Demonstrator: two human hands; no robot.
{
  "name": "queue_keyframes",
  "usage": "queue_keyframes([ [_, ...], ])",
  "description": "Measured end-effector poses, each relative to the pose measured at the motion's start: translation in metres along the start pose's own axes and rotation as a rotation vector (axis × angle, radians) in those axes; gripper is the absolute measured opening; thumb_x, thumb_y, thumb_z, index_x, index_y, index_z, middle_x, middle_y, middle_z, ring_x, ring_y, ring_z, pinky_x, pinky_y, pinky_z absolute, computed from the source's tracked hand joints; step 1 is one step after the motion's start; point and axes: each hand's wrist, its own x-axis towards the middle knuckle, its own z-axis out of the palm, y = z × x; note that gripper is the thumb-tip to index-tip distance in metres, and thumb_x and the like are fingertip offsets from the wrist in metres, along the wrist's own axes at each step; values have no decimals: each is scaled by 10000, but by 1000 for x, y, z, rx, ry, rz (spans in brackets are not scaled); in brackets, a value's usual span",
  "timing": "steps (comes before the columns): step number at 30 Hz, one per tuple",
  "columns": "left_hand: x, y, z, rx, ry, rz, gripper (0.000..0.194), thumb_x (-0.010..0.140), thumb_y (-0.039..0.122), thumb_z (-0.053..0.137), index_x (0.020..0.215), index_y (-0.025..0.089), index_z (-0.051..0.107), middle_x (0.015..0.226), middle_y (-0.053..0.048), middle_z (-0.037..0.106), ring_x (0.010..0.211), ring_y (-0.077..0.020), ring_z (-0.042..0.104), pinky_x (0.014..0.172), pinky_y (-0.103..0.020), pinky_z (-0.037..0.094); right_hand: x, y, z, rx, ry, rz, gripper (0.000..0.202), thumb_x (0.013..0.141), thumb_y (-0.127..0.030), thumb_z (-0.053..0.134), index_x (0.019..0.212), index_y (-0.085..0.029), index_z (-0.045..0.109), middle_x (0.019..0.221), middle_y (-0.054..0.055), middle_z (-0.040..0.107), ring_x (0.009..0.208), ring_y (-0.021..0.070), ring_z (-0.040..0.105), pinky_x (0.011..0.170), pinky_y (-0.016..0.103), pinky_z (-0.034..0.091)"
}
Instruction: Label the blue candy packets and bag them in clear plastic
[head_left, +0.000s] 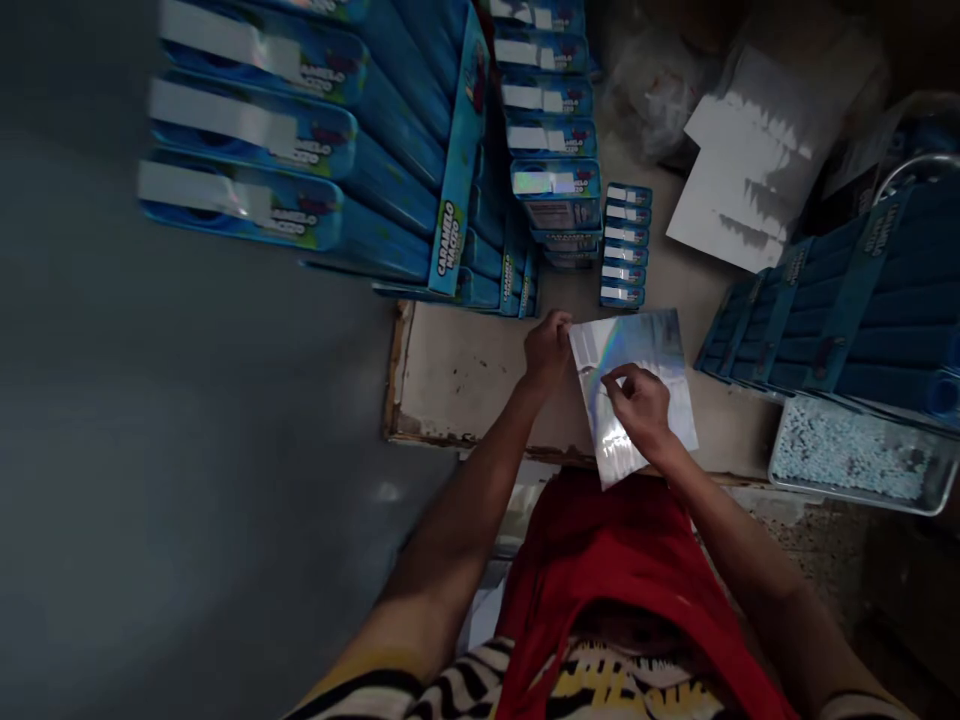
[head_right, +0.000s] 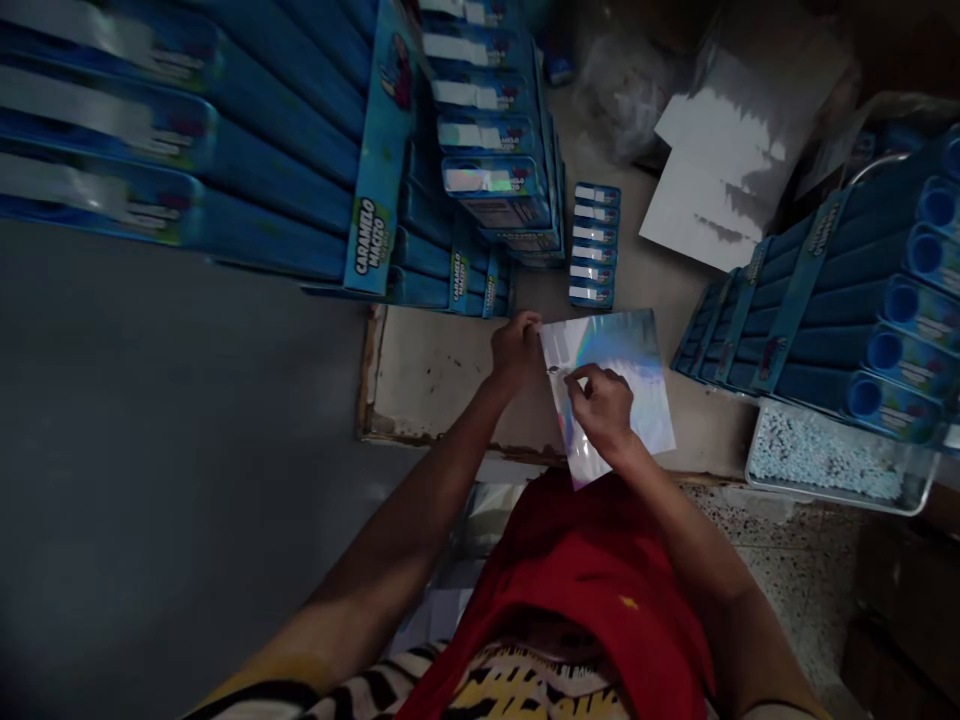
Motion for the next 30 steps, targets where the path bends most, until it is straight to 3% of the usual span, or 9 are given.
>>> queue_keyframes([
  [4, -24, 27, -17, -228, -3, -8, 362, 1002, 478, 545, 1086, 176, 727, 1251, -157, 761, 1254, -297, 679, 1074, -381, 532, -33, -32, -57, 321, 71, 182, 255, 903, -470, 728, 866, -219, 749, 591, -66, 546, 562, 132, 497, 592, 264, 377],
  [7, -59, 58, -38, -694, -348, -56, 731, 908, 831, 525, 1117, 161, 728, 1117, -161, 785, 1069, -286, 755, 933, -382, 610, -51, -53, -96, 438, 116, 236, 296, 846, -509, 760, 848, -213, 736, 591, -71, 507, 563, 123, 451, 558, 256, 367],
  [9, -79, 79, -48, -916, -587, -79, 890, 747, 940, 634, 1130, 142, 731, 1041, -167, 793, 968, -286, 775, 874, -401, 635, -60, -64, -115, 470, 152, 261, 306, 824, -514, 770, 838, -211, 730, 585, -71, 482, 557, 119, 418, 528, 254, 345],
  [12, -96, 108, -55, -982, -671, -92, 829, 563, 742, 932, 1114, 155, 734, 949, -114, 791, 863, -240, 767, 799, -361, 644, -71, -77, -135, 483, 199, 268, 309, 814, -519, 781, 818, -215, 728, 587, -64, 470, 561, 118, 392, 495, 252, 326],
  [15, -99, 135, -51, -933, -676, -100, 755, 524, 512, 1012, 1143, 189, 724, 857, -29, 760, 767, -181, 736, 717, -309, 633, -80, -86, -152, 505, 253, 259, 348, 807, -561, 789, 793, -219, 725, 583, -62, 457, 566, 120, 382, 462, 248, 338],
  [20, -100, 177, -49, -926, -734, -23, 450, 568, 513, 966, 768, 190, 725, 661, -6, 694, 606, -147, 666, 625, -295, 615, -93, -94, -183, 468, 334, 279, 343, 813, -537, 798, 787, -199, 748, 590, -46, 527, 550, 104, 401, 470, 247, 341],
  [23, -101, 210, -55, -945, -733, 48, 369, 612, 491, 941, 673, 203, 718, 622, -16, 693, 570, -142, 645, 601, -288, 594, -93, -95, -211, 397, 417, 250, 349, 854, -538, 782, 785, -197, 762, 609, -18, 587, 557, 116, 448, 489, 267, 349],
  [26, -91, 256, -58, -905, -711, 149, 342, 647, 488, 927, 683, 204, 740, 625, -24, 698, 583, -149, 649, 599, -293, 591, -74, -92, -252, 251, 546, 163, 316, 876, -503, 787, 769, -205, 771, 581, -25, 574, 536, 109, 427, 499, 272, 330],
  [30, -56, 331, -43, -889, -608, 251, 322, 731, 460, 912, 770, 179, 759, 700, -27, 717, 644, -151, 689, 654, -302, 618, -12, -71, -319, 83, 661, 20, 299, 865, -442, 814, 733, -178, 768, 572, -33, 586, 539, 92, 465, 525, 245, 331],
])
